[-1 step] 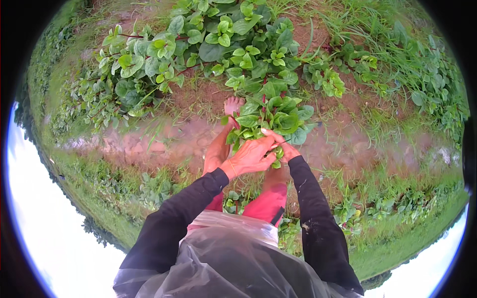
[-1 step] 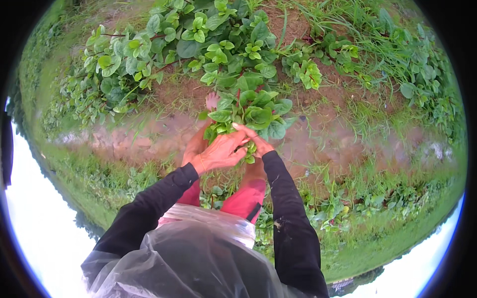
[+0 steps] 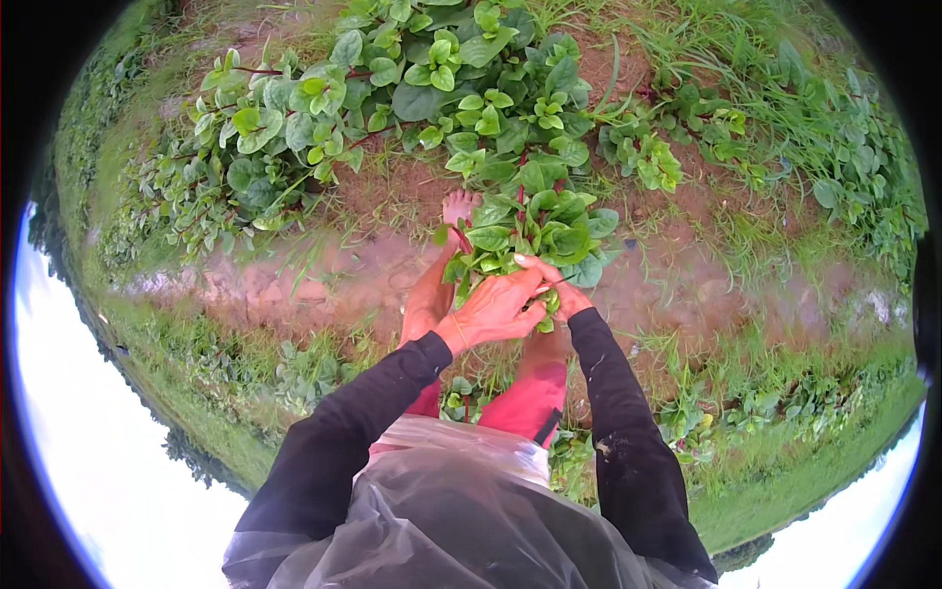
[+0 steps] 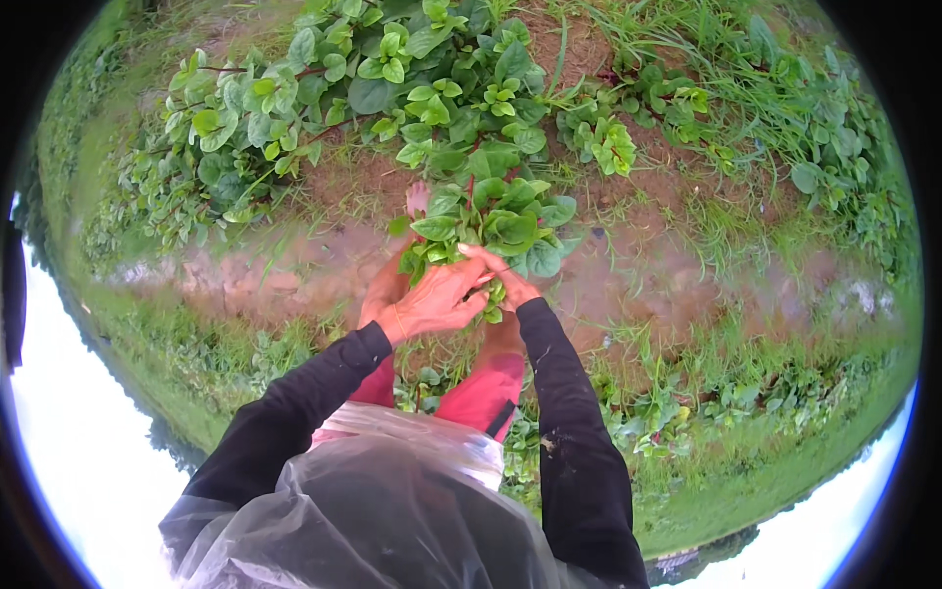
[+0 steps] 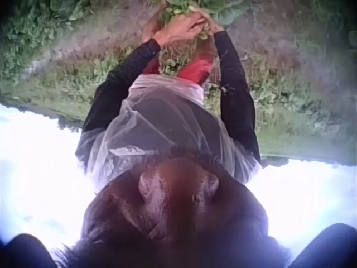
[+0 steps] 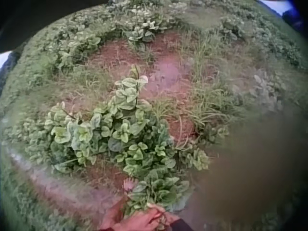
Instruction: The person harvests leafy greens with red stems by hand and using a small knife, gathering the cut plants into a bunch in one hand while walking through a muddy field.
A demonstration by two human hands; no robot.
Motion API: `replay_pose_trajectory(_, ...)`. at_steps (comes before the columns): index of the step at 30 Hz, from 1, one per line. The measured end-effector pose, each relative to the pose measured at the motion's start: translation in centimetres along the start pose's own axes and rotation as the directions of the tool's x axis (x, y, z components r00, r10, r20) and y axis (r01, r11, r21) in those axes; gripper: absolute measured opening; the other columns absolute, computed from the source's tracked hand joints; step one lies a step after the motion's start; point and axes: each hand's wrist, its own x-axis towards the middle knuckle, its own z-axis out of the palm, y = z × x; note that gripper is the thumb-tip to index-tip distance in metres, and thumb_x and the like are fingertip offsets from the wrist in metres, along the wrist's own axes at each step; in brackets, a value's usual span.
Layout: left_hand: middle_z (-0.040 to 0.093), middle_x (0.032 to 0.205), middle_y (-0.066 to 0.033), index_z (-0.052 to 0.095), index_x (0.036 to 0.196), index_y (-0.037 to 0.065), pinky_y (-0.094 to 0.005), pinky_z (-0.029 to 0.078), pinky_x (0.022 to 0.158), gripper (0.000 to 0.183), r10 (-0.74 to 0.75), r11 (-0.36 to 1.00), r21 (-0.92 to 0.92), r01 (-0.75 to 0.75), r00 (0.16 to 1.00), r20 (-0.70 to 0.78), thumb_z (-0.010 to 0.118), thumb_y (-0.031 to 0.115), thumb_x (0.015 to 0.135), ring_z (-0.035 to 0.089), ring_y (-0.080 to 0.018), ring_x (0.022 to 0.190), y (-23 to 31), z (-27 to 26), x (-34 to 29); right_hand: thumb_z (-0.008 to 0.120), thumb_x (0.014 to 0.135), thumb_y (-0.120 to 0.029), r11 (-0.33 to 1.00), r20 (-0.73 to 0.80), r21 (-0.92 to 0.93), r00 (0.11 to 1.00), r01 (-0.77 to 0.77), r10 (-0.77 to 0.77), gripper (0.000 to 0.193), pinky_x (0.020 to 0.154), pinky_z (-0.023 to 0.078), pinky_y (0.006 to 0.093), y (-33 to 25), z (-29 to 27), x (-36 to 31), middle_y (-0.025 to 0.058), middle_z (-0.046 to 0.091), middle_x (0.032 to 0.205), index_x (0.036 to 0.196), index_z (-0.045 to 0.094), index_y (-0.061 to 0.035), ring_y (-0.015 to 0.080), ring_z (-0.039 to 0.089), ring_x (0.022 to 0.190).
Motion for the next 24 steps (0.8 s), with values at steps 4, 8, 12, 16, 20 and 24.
replay_pose_trajectory(4, 0.058, 0.081, -0.0214, 0.046, 0.088, -0.001, -0.0465, 0.045, 0.062, 0.022, 0.028, 0.999, 0.031, -0.029, 0.999, 0.039, 0.055, 0.019, 0.084, 0.059, -0.0396, 0.072, -1.2, 0.0, -0.2, 0.074, 0.062, 0.016, 0.982, 0.016, 0.168, 0.996, -0.084, 0.082, 0.096, 0.106, 0.04, 0.0355, 2.5, -0.1, 1.0, 0.0101, 0.048, 0.141, 0.145, 0.036, -0.0155, 0.0234, 0.049, 0.128)
replay_pose_trajectory(8, 0.057, 0.074, -0.0212, 0.048, 0.088, -0.001, -0.0471, 0.045, 0.059, 0.022, 0.007, 1.0, -0.024, -0.004, 0.988, 0.154, 0.052, 0.021, 0.091, 0.059, -0.0408, 0.068, -2.5, -2.2, 0.3, 0.072, 0.081, -0.021, 0.609, -0.026, 0.749, 0.907, -0.261, 0.42, 0.049, 0.092, 0.051, 0.0354, -1.9, 5.1, 1.0, 0.0068, 0.059, 0.124, 0.127, 0.054, -0.0123, 0.0218, 0.061, 0.108)
replay_pose_trajectory(12, 0.052, 0.064, -0.0209, 0.048, 0.083, 0.0, -0.0474, 0.04, 0.054, 0.028, 0.137, 0.988, -0.046, -0.149, 0.969, -0.207, 0.047, 0.024, 0.098, 0.052, -0.0412, 0.057, -0.3, -6.8, 6.7, 0.069, 0.083, -0.035, 0.729, -0.201, 0.67, 0.912, -0.137, 0.357, 0.032, 0.084, 0.054, 0.0375, -5.7, 7.5, -1.5, 0.0017, 0.062, 0.103, 0.105, 0.06, -0.0137, 0.0177, 0.063, 0.096)
replay_pose_trajectory(16, 0.059, 0.072, -0.0239, 0.053, 0.09, -0.002, -0.0474, 0.045, 0.06, 0.033, -0.009, 0.991, -0.122, -0.048, 0.904, -0.428, 0.043, 0.027, 0.1, 0.058, -0.0439, 0.066, -2.3, -8.0, 13.8, 0.07, 0.082, -0.034, 0.752, -0.316, 0.653, 0.87, -0.091, 0.379, 0.032, 0.08, 0.054, 0.0356, -5.2, 6.7, -3.2, 0.0008, 0.061, 0.101, 0.107, 0.061, -0.0147, 0.0167, 0.063, 0.092)
replay_pose_trajectory(20, 0.064, 0.109, -0.0287, 0.067, 0.101, -0.005, -0.047, 0.045, 0.096, 0.052, -0.538, 0.733, 0.542, 0.41, 0.838, 0.094, 0.044, 0.04, 0.09, 0.065, -0.0408, 0.098, -19.0, -7.8, 8.6, 0.071, 0.081, -0.035, 0.71, -0.131, 0.657, 0.889, -0.253, 0.438, 0.034, 0.079, 0.054, 0.0344, -4.9, 9.5, 0.5, 0.0013, 0.061, 0.101, 0.106, 0.062, -0.0142, 0.0158, 0.062, 0.091)
replay_pose_trajectory(24, 0.066, 0.089, -0.0261, 0.063, 0.103, -0.004, -0.0471, 0.044, 0.091, 0.052, -0.362, 0.932, 0.032, 0.361, 0.927, 0.098, 0.038, 0.041, 0.094, 0.062, -0.0422, 0.091, -13.5, -4.9, 3.7, 0.074, 0.076, -0.038, 0.841, -0.433, 0.535, 0.828, -0.083, 0.357, 0.04, 0.077, 0.054, 0.0346, -0.6, 5.4, -6.9, 0.0023, 0.063, 0.096, 0.104, 0.063, -0.012, 0.0169, 0.062, 0.086)
